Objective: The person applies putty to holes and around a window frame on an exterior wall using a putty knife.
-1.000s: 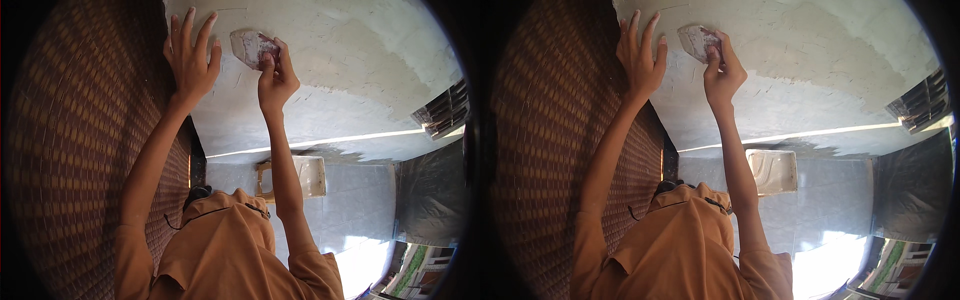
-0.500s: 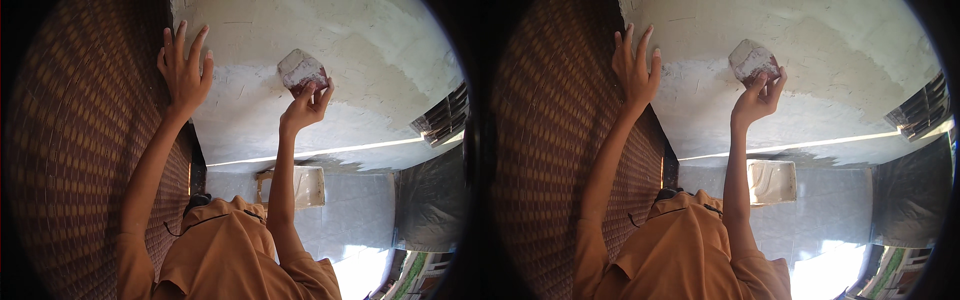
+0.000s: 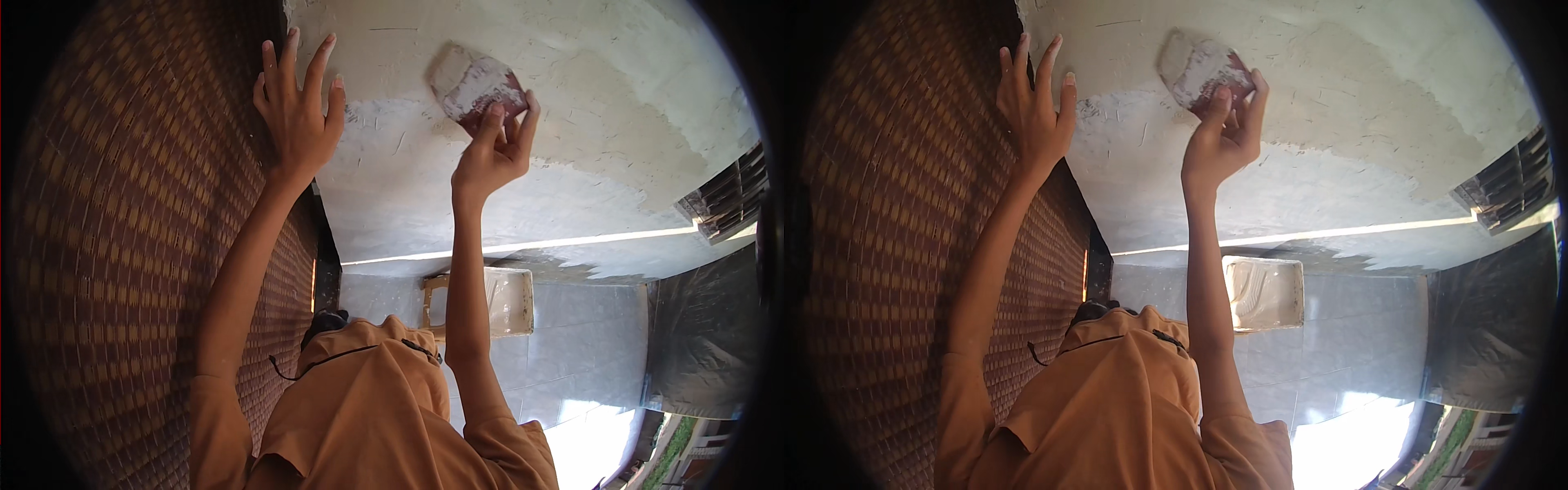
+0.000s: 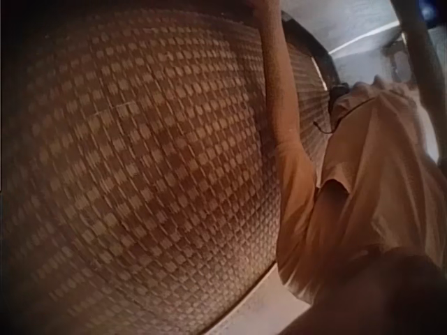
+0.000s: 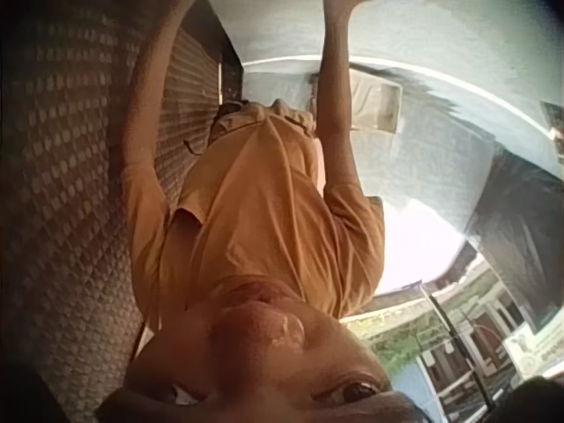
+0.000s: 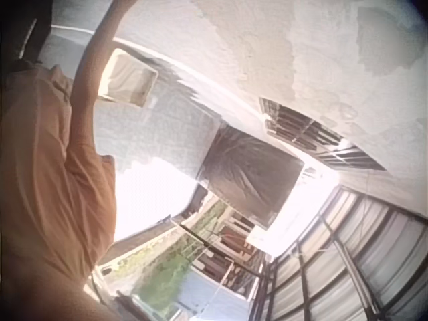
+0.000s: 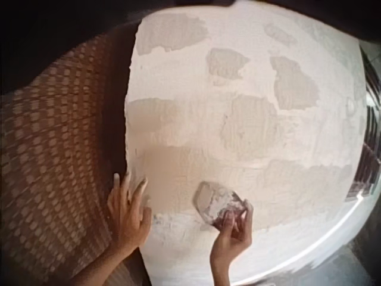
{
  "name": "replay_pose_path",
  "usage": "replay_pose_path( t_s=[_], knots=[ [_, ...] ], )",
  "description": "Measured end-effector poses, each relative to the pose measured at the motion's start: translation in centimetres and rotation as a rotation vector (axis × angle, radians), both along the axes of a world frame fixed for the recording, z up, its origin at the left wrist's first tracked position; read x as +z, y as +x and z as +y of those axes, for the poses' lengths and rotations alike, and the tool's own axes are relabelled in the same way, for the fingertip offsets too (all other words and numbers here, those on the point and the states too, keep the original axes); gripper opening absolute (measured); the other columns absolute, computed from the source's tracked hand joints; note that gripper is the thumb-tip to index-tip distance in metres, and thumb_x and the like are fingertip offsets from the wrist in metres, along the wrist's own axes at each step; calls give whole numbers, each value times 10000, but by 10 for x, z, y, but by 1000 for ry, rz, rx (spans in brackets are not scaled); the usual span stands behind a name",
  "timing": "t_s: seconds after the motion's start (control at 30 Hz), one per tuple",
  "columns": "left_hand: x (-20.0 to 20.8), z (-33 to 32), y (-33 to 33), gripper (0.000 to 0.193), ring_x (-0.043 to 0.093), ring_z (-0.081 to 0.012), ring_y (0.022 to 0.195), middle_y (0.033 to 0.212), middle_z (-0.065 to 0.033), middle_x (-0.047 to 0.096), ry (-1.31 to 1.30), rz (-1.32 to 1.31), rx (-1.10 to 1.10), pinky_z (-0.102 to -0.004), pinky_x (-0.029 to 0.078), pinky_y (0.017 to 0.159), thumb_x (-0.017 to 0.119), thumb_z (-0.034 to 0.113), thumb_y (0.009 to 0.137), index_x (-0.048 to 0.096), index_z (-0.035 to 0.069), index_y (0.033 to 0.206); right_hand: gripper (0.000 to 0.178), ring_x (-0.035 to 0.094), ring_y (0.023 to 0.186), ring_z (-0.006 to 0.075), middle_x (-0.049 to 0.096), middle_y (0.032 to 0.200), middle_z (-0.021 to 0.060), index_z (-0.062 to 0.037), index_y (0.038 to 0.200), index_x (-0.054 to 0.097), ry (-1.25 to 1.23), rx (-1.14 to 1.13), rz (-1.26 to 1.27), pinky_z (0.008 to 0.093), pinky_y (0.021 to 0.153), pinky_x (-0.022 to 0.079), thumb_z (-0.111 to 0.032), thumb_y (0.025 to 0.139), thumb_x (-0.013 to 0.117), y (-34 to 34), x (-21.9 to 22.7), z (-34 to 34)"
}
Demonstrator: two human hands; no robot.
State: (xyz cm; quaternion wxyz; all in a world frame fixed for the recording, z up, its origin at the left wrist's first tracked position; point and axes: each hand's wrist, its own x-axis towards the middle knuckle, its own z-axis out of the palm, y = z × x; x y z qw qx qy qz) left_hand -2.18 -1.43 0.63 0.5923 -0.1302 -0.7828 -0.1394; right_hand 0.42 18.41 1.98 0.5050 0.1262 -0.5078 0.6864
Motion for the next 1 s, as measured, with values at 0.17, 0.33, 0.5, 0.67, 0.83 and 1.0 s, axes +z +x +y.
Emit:
replay_pose_path(
  t_s=[0.17, 0.33, 0.5, 0.67, 0.83, 1.0],
  knots=[
    [-2, 15, 1, 517, 225, -474, 1394, 1521, -154, 297, -22, -48, -24, -573, 224, 1057, 553, 266, 923, 455, 193, 1425, 360, 655, 794, 139, 677, 940, 146, -22, 1280, 547, 157, -135, -52, 270, 631, 560, -32, 924, 602, -22, -2, -10],
    [1, 12, 2, 519, 198, -434, 1419, 1525, -134, 292, 18, -3, -49, -591, 201, 1057, 547, 263, 908, 468, 232, 1420, 399, 665, 873, 241, 622, 1042, 204, -19, 1340, 445, -32, -122, -10, 352, 681, 624, -50, 955, 547, 6, 10, 24],
    [2, 29, -2, 520, 221, -444, 1408, 1523, -144, 297, 0, -1, -75, -576, 204, 1062, 552, 252, 913, 460, 214, 1423, 293, 630, 706, 89, 685, 804, 103, -27, 1190, 631, 376, -51, -17, 225, 615, 515, 15, 901, 608, -20, -17, -22],
    [7, 24, 16, 524, 245, -449, 1397, 1524, -152, 292, -37, 19, -50, -570, 225, 1068, 559, 258, 922, 444, 188, 1428, 329, 664, 850, 179, 669, 995, 161, -13, 1260, 562, 104, -101, -55, 294, 676, 577, 10, 932, 556, -11, -19, 27],
    [3, 28, 46, 559, 109, -402, 1457, 1562, -174, 207, 55, -259, -43, -577, 148, 1115, 496, 204, 923, 365, 116, 1459, 371, 661, 939, 250, 625, 1097, 217, -9, 1315, 504, 121, -101, -103, 351, 724, 617, -11, 947, 548, 28, -28, 61],
    [-15, 44, 93, 564, 108, -400, 1457, 1568, -169, 190, 119, -372, -94, -589, 169, 1111, 486, 220, 935, 339, 123, 1471, 390, 666, 940, 259, 625, 1097, 224, -7, 1326, 494, 136, -101, -186, 358, 737, 620, -18, 942, 558, 82, -41, 81]
  ],
)
